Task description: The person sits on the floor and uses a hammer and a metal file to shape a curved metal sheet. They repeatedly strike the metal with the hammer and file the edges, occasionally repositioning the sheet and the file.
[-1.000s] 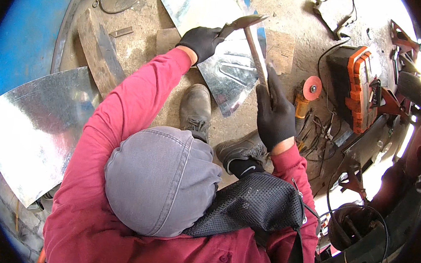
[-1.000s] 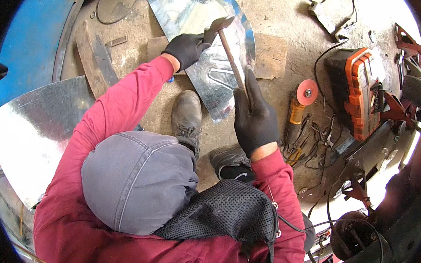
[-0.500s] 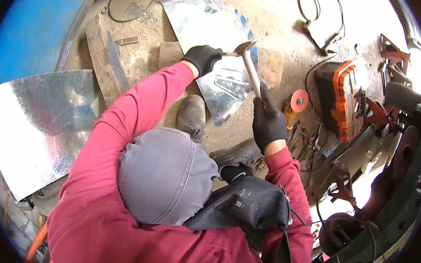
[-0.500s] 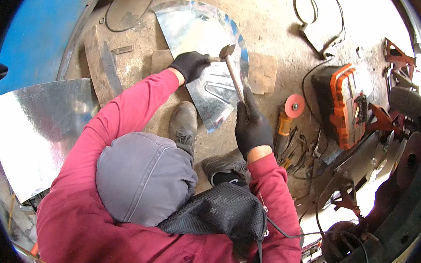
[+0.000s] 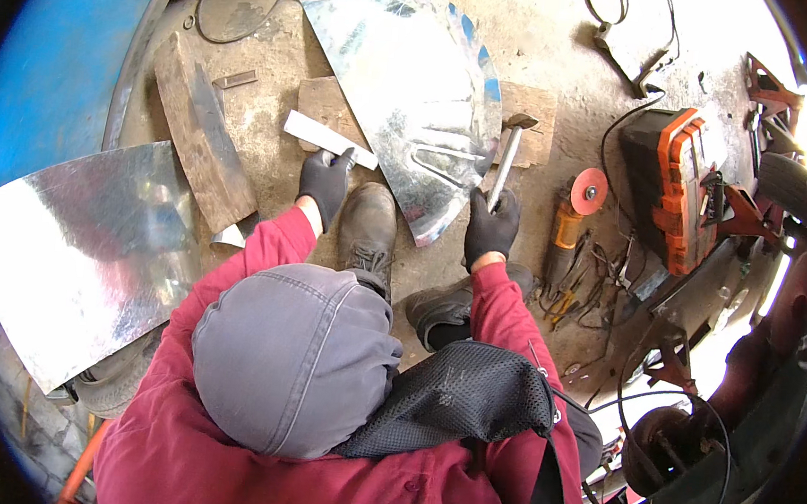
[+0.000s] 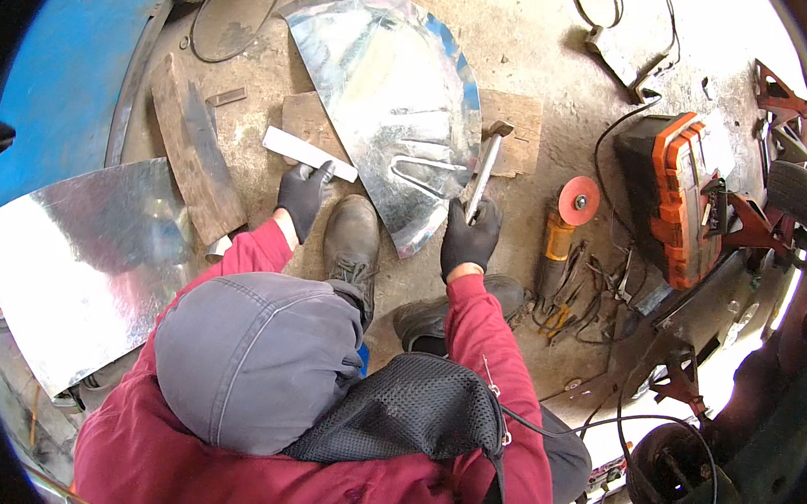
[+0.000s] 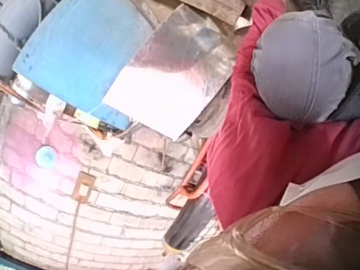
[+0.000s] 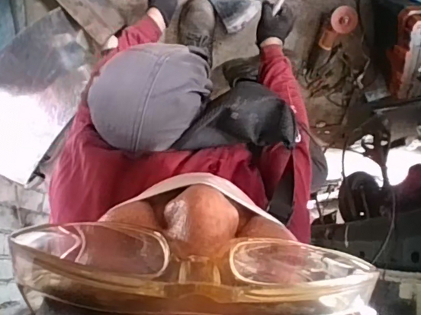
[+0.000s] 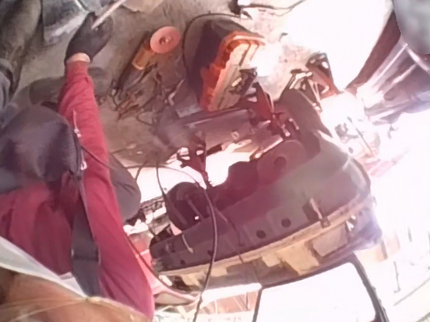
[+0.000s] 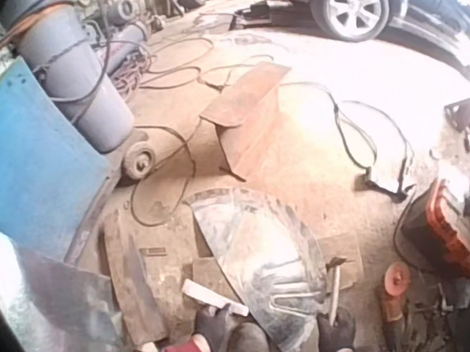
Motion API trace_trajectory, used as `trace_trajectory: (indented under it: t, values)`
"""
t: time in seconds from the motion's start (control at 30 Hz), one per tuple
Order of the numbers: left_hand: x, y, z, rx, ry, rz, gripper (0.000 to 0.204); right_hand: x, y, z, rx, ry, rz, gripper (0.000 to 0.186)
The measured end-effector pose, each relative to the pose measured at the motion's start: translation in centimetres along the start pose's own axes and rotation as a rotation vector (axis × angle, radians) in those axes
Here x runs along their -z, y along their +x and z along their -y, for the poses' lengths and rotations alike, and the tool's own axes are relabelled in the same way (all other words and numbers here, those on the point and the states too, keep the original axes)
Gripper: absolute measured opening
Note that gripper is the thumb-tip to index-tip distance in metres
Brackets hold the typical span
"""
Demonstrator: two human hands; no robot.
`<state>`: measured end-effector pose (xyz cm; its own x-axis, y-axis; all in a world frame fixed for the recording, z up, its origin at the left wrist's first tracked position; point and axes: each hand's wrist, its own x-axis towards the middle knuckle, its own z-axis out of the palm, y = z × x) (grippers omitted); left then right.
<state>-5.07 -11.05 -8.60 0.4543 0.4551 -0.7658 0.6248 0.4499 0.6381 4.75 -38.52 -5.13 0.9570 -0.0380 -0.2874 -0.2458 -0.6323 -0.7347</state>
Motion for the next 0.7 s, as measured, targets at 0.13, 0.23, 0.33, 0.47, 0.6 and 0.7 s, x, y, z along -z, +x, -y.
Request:
trace_trajectory:
  t: [0.13, 0.23, 0.33, 0.47, 0.6, 0.7]
  values:
    - [-1.2, -1.1, 0.7, 0.064, 0.032, 0.125, 0.026, -1.7, 2.8, 0.1, 0.250, -0.095, -0.199, 0.022]
    - [-1.0, -0.5, 0.2, -0.064, 0.231, 0.198, 0.029, -1.9, 7.4, 1.5, 0.269, -0.141, -0.172, 0.021]
    - [-2.4, -0.8, -1.2, -0.004, 0.221, 0.235, 0.029, -2.2, 11.6, 4.0, -0.011, -0.016, -0.019, 0.020]
    - [-3.5, -1.2, -2.8, -0.195, 0.245, 0.223, 0.027, -2.5, 14.1, 3.8, 0.029, -0.139, 0.071, 0.021]
    - [-4.7, -1.9, -5.9, -0.164, 0.310, 0.283, 0.029, 0.9, 13.4, 1.9, 0.039, -0.107, 0.012, 0.018]
    - [-5.2, 0.3, -6.1, -0.209, 0.259, 0.321, 0.029, 2.6, 10.2, 1.3, -0.045, 0.032, -0.033, 0.013]
